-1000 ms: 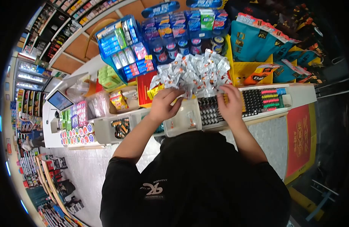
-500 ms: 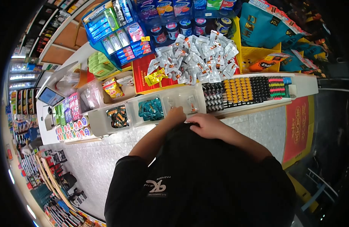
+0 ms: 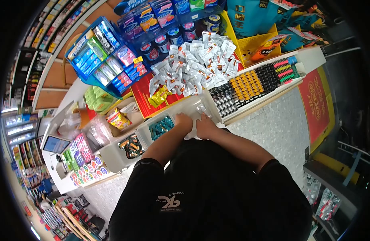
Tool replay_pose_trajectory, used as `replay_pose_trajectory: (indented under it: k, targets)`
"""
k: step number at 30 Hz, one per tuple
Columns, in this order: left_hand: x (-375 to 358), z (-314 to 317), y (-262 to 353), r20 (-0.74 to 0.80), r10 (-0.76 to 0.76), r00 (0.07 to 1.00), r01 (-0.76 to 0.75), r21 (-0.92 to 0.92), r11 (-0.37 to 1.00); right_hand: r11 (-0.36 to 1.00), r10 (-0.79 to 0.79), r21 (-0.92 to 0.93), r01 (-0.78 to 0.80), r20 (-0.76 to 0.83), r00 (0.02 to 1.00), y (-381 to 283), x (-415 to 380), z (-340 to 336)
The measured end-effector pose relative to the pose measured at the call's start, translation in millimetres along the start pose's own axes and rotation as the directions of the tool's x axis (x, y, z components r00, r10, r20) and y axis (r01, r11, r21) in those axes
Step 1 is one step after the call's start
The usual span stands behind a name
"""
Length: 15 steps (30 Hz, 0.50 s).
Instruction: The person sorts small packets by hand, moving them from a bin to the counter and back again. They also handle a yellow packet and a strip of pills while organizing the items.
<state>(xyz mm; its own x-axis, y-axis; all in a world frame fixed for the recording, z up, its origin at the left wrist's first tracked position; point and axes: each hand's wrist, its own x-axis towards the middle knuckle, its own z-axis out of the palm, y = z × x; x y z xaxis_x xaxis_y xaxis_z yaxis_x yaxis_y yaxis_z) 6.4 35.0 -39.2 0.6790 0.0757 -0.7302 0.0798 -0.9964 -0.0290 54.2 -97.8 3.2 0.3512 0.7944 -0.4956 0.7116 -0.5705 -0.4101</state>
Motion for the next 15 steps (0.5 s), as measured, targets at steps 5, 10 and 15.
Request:
replay_pose_trajectory:
  k: [5, 10, 15]
  targets:
    - [-12.9, -11.0, -2.8, 0.068, -0.009, 0.998, 0.007, 0.034, 0.999, 0.987, 0.134, 0.088, -0.133, -0.004, 0.991, -8.7, 20.4, 7.1]
    - [-26.1, -15.5, -4.8, 0.112, 0.119, 0.987, -0.126, 0.062, 0.99, 0.958, 0.287, 0.017, -0.287, 0.002, 0.958, -2.5, 44.0, 31.5]
    - [-25.2, -3.7, -9.0, -0.016, 0.124, 0.992, -0.124, -0.026, 0.992, 0.947, 0.321, 0.0, -0.321, 0.005, 0.947, 14.6, 62.2, 54.5]
